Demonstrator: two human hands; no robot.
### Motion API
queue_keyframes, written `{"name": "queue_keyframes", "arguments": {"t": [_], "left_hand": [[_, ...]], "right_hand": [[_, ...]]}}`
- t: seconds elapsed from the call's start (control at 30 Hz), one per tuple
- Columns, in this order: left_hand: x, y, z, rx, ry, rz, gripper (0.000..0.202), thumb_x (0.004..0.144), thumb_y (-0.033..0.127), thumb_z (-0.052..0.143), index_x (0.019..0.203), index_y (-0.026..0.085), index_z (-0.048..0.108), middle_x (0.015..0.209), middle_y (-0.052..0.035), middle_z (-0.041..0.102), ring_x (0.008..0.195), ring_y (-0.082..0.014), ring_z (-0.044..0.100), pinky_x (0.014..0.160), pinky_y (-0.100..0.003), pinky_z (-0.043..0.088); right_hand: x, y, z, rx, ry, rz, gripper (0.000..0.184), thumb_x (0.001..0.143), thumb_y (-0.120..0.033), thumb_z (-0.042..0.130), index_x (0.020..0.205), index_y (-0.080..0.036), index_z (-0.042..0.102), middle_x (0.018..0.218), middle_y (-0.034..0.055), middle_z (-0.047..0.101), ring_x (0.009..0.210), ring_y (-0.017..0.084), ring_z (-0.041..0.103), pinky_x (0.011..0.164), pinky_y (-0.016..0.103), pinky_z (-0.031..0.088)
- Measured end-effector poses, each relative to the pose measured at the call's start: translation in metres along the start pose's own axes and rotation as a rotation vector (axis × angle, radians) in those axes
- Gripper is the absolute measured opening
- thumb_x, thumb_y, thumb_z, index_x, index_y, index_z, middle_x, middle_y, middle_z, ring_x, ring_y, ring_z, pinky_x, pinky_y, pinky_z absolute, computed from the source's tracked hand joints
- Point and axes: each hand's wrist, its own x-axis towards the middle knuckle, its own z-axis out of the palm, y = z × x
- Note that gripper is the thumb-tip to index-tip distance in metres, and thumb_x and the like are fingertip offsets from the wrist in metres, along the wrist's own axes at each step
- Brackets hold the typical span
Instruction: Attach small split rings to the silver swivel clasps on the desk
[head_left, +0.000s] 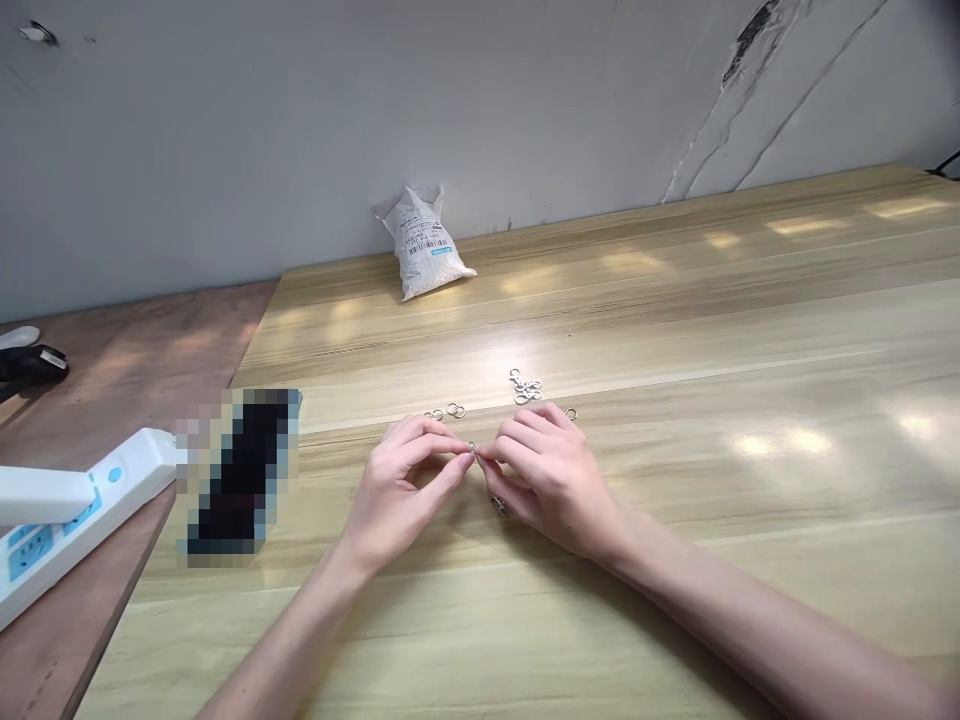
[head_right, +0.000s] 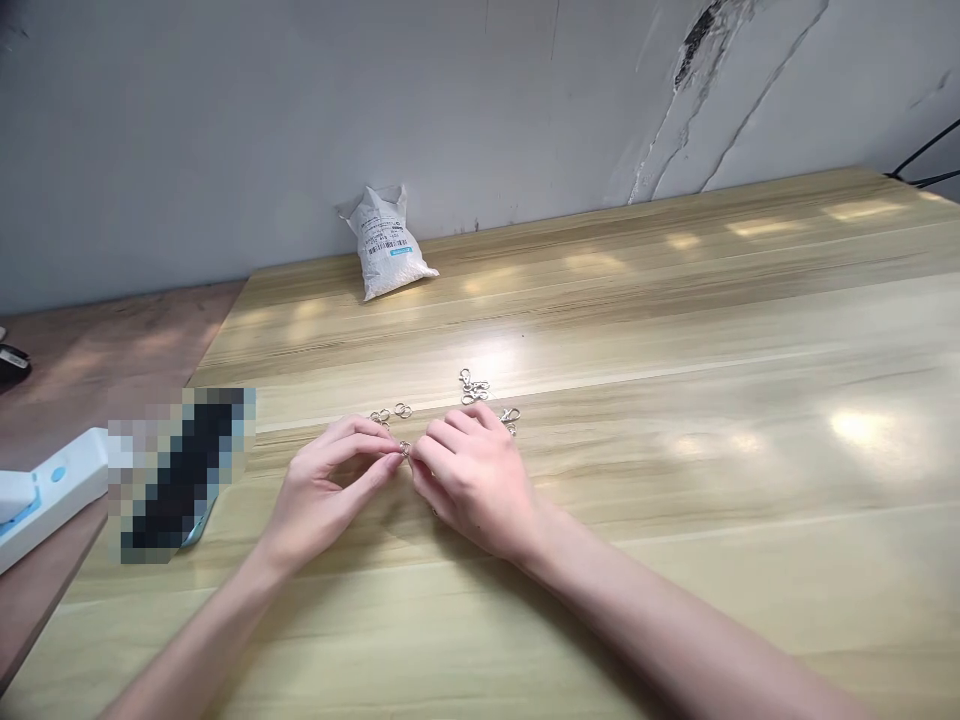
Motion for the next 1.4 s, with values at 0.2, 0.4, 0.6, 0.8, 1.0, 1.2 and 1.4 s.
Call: {"name": "queue_keyframes", "arguments": {"t": [0.2, 0.4, 0.6, 0.8, 1.0, 1.2, 1.4], "left_hand": [[0.000, 0.005, 0.001, -0.055, -0.014, -0.054, 0.006, 0.088, 0.024, 0.064, 0.087, 0.024, 0.070, 0.089, -0.0026, 0.065, 0.085, -0.0159, 0.062, 0.075, -0.030, 0.051], [0.001, 0.007, 0.002, -0.023, -0.004, -0.057, 0.007, 0.087, 0.022, 0.063, 0.085, 0.024, 0.070, 0.088, -0.0024, 0.066, 0.085, -0.0169, 0.062, 0.076, -0.032, 0.049], [0.000, 0.007, 0.004, 0.075, 0.030, -0.042, 0.008, 0.084, 0.016, 0.062, 0.078, 0.021, 0.063, 0.083, -0.0003, 0.065, 0.085, -0.0177, 0.061, 0.079, -0.034, 0.045], [0.002, 0.006, 0.002, 0.279, 0.094, 0.170, 0.008, 0.084, 0.014, 0.060, 0.080, 0.020, 0.062, 0.081, 0.0007, 0.068, 0.082, -0.0173, 0.063, 0.080, -0.036, 0.040], [0.002, 0.003, -0.001, 0.364, 0.093, 0.243, 0.007, 0.085, 0.015, 0.059, 0.081, 0.021, 0.062, 0.083, 0.0000, 0.069, 0.081, -0.0172, 0.064, 0.086, -0.038, 0.039], [0.002, 0.003, 0.001, 0.366, 0.041, 0.234, 0.007, 0.085, 0.015, 0.059, 0.082, 0.021, 0.062, 0.083, 0.0002, 0.068, 0.081, -0.0170, 0.063, 0.087, -0.038, 0.039], [0.002, -0.001, 0.000, 0.387, 0.005, 0.258, 0.006, 0.085, 0.016, 0.060, 0.083, 0.021, 0.061, 0.082, 0.0001, 0.068, 0.082, -0.0179, 0.063, 0.087, -0.038, 0.039]], "right_hand": [[0.000, 0.000, 0.000, -0.077, -0.049, -0.070, 0.022, 0.094, -0.016, 0.048, 0.080, -0.019, 0.065, 0.064, -0.0005, 0.059, 0.063, 0.014, 0.047, 0.079, 0.032, 0.040], [0.001, -0.002, 0.000, -0.158, -0.038, -0.106, 0.024, 0.094, -0.014, 0.049, 0.075, -0.020, 0.063, 0.061, -0.0007, 0.056, 0.062, 0.014, 0.046, 0.078, 0.032, 0.040], [0.001, -0.003, 0.000, -0.191, -0.035, -0.152, 0.029, 0.094, -0.012, 0.048, 0.069, -0.020, 0.060, 0.060, -0.0011, 0.055, 0.060, 0.013, 0.044, 0.075, 0.031, 0.041], [-0.001, 0.001, 0.005, 0.023, -0.005, -0.023, 0.020, 0.095, -0.016, 0.050, 0.078, -0.019, 0.061, 0.063, -0.0004, 0.060, 0.061, 0.013, 0.048, 0.069, 0.030, 0.041], [0.002, 0.008, 0.000, 0.059, -0.013, -0.024, 0.020, 0.096, -0.017, 0.049, 0.080, -0.019, 0.061, 0.065, 0.0008, 0.061, 0.063, 0.014, 0.048, 0.065, 0.030, 0.038], [0.002, 0.008, -0.006, 0.099, -0.056, -0.108, 0.020, 0.094, -0.011, 0.048, 0.085, -0.019, 0.063, 0.077, 0.0045, 0.065, 0.070, 0.016, 0.048, 0.065, 0.029, 0.041], [-0.001, -0.004, -0.003, 0.129, -0.055, -0.206, 0.020, 0.093, -0.006, 0.047, 0.090, -0.016, 0.065, 0.085, 0.0086, 0.068, 0.073, 0.017, 0.051, 0.066, 0.031, 0.046]]}}
